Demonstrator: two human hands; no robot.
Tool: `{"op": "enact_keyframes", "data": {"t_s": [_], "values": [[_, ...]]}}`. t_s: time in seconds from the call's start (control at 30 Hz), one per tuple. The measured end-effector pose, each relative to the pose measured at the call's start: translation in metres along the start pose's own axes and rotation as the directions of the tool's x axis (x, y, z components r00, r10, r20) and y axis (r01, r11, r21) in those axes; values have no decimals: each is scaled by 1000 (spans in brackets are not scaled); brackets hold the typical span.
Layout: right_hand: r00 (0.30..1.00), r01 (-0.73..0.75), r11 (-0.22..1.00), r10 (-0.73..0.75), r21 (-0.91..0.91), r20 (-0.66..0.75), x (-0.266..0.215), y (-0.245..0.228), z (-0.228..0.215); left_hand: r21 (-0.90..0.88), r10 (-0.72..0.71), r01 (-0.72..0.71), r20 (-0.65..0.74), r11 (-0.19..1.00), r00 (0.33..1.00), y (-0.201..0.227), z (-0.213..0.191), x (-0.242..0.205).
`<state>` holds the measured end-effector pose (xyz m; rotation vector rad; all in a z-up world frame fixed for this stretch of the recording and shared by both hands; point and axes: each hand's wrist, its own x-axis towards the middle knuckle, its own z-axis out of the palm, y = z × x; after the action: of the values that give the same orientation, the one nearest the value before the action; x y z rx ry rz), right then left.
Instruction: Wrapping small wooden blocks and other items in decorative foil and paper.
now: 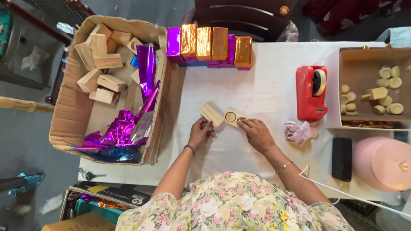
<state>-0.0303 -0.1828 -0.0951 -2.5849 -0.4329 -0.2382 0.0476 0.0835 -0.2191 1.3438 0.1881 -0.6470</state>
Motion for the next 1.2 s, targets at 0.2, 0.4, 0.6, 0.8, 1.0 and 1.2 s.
{"op": "enact_keyframes", "data": {"t_s": [0.2,0.4,0.6,0.8,1.0,1.2], "values": [[987,-156,987,157,34,-16,-8,12,18,19,27,-27,9,999,1000,-2,-1,0],[960,-227,970,238,87,-151,4,-3,-3,-14,9,-9,-8,1000,1000,3,2,-2],[945,-315,936,325,156,-44,-18,24,37,13,229,-229,-104,973,968,-52,-1,43],[948,-318,919,314,231,57,-8,25,30,712,471,-480,233,513,851,42,54,8],[933,-359,897,339,257,120,-1,23,19,849,429,-514,420,125,800,60,80,-6],[937,-330,934,308,135,163,2,25,18,848,337,-509,441,146,832,70,81,-9]]}}
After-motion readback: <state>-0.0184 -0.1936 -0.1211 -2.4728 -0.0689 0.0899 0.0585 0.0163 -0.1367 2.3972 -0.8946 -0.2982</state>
